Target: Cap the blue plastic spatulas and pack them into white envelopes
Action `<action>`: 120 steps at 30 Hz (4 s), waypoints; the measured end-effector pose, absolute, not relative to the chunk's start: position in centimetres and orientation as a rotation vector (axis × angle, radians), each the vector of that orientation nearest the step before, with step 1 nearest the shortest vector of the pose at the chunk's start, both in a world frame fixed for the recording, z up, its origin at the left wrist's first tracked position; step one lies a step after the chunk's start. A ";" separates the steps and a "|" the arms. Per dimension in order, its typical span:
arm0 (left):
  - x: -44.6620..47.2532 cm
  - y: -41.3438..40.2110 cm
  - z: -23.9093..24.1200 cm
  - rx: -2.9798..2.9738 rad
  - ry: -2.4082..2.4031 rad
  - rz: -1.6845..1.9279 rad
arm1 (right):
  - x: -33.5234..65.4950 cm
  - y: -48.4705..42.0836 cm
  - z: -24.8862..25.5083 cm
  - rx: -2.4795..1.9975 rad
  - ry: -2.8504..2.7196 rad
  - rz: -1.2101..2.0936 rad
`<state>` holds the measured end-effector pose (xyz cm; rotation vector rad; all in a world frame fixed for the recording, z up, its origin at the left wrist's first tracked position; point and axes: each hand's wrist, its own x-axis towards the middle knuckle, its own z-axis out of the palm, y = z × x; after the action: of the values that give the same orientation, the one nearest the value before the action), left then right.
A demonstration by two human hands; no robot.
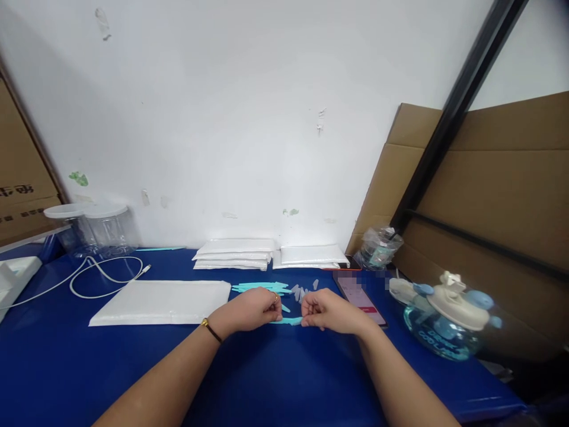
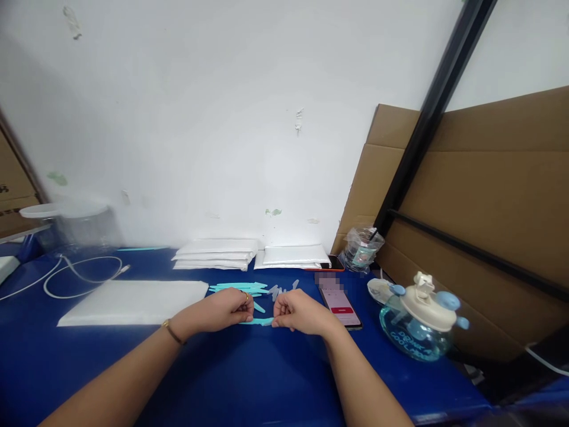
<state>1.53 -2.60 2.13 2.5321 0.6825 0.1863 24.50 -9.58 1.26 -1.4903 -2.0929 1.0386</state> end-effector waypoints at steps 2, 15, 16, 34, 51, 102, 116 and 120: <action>1.3 -2.4 2.2 2.489 0.743 0.164 | 25.4 -9.4 1.2 -1.482 -2.019 1.054; 1.5 -0.3 0.9 1.949 0.724 0.459 | 26.9 -7.9 0.8 -1.282 -1.578 0.892; 1.4 -0.4 1.2 1.935 0.710 0.478 | 26.8 -7.8 0.7 -1.267 -1.559 0.902; 1.6 -0.2 0.9 1.994 0.739 0.465 | 26.4 -7.7 0.7 -1.193 -1.255 1.063; 1.6 -0.3 0.8 2.048 0.776 0.464 | 26.0 -7.7 0.3 -1.164 -1.270 0.958; 2.0 -1.4 0.8 2.530 0.963 0.486 | 26.3 -8.3 -0.2 -1.604 -1.975 0.567; 2.1 -1.3 0.6 2.560 0.959 0.490 | 25.8 -8.6 0.2 -1.606 -2.042 0.543; 2.7 -2.0 0.1 2.541 0.928 0.474 | 25.1 -8.6 0.0 -1.575 -2.067 0.598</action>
<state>2.67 -1.96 0.12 2.5414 0.9275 0.4737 25.15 -8.62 -0.05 -1.5746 -2.0671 0.5983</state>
